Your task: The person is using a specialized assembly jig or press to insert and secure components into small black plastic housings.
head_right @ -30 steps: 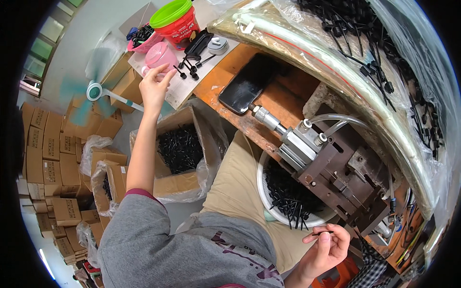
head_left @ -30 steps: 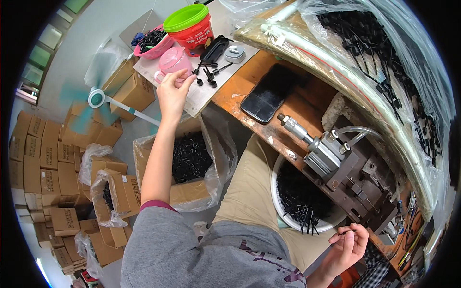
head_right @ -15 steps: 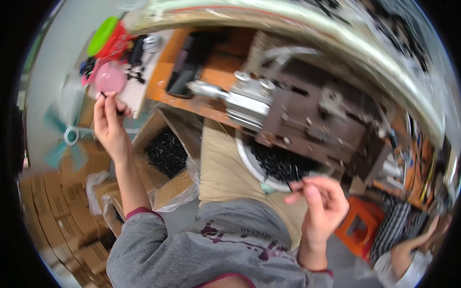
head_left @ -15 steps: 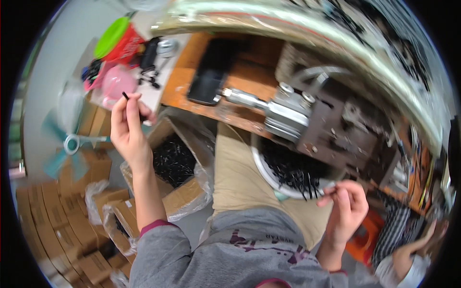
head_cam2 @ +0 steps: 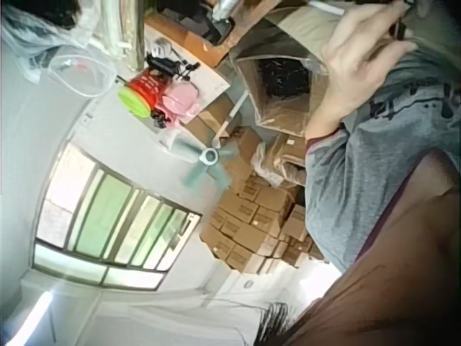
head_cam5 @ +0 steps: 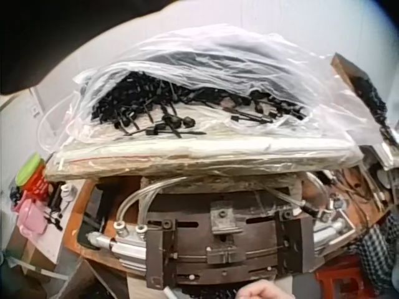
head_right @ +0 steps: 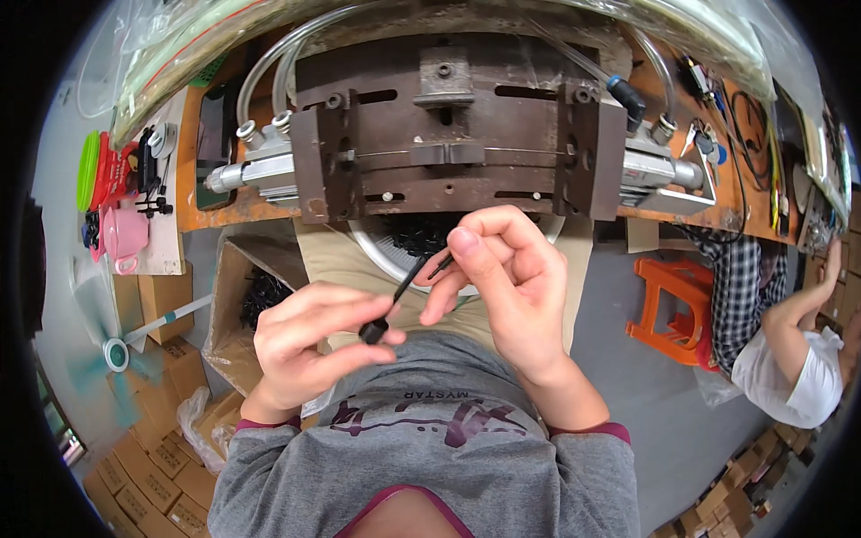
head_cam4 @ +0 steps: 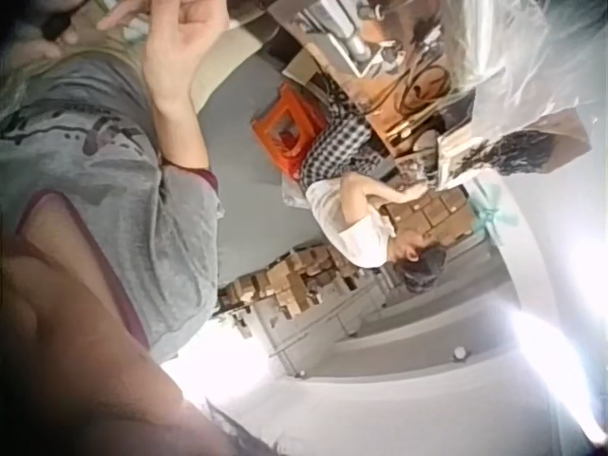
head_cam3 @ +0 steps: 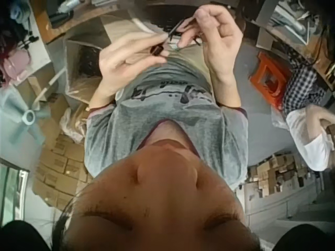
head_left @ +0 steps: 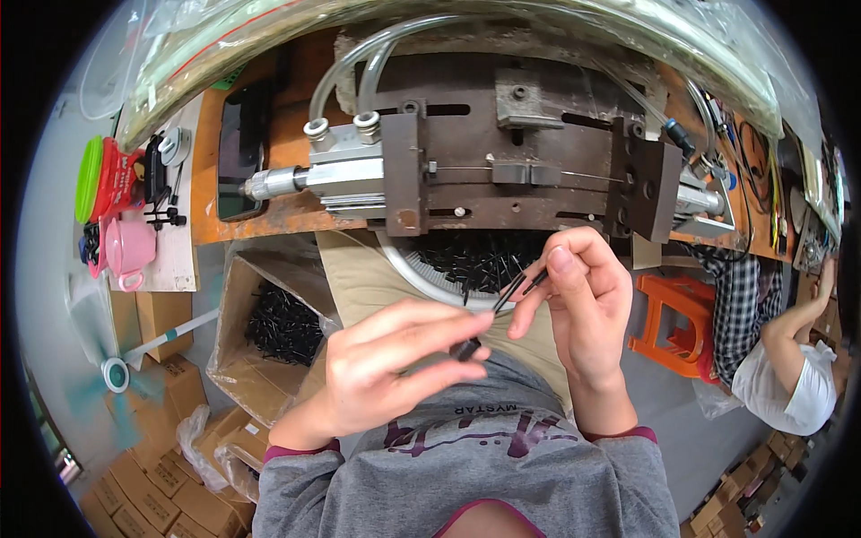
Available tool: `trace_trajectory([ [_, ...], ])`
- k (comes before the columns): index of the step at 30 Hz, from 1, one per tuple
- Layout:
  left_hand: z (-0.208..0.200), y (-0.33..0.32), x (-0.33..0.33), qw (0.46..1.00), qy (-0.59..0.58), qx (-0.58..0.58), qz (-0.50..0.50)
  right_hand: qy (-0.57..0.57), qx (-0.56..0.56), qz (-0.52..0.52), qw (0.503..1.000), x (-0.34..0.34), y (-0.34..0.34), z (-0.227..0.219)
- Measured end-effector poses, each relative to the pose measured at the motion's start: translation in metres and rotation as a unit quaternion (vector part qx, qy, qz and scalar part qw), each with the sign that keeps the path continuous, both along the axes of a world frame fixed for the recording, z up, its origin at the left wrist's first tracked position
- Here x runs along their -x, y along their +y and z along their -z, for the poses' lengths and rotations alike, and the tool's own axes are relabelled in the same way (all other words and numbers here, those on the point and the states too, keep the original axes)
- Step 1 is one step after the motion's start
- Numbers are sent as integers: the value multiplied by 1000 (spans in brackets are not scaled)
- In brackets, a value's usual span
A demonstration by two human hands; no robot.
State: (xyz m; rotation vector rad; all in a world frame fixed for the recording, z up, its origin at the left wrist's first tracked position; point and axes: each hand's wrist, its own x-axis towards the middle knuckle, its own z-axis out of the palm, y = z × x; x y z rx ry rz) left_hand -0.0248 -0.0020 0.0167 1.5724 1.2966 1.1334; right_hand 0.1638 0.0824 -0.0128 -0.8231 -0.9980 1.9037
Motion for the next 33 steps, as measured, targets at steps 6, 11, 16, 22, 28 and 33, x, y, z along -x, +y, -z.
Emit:
trace_trajectory([
  [6, 17, -3, -13, 994, 9, -110, 29, 26, 1, -11, 1000, 1, 0, -2],
  [11, 12, 2, -11, 986, 67, -140, 67, 23, -14, -21, 999, -5, 2, 1],
  [16, 14, 2, -11, 984, 63, -153, 68, 33, -19, -22, 999, -5, 3, 1],
  [22, 15, 3, -9, 983, 70, -155, 73, 53, 0, -10, 999, -6, 2, -1],
  [28, 13, 2, -8, 980, 99, -155, 78, 23, -36, -12, 999, -8, 3, -4],
  [33, 13, 2, -5, 978, 117, -148, 88, 33, -38, -22, 998, -8, 0, -6],
])
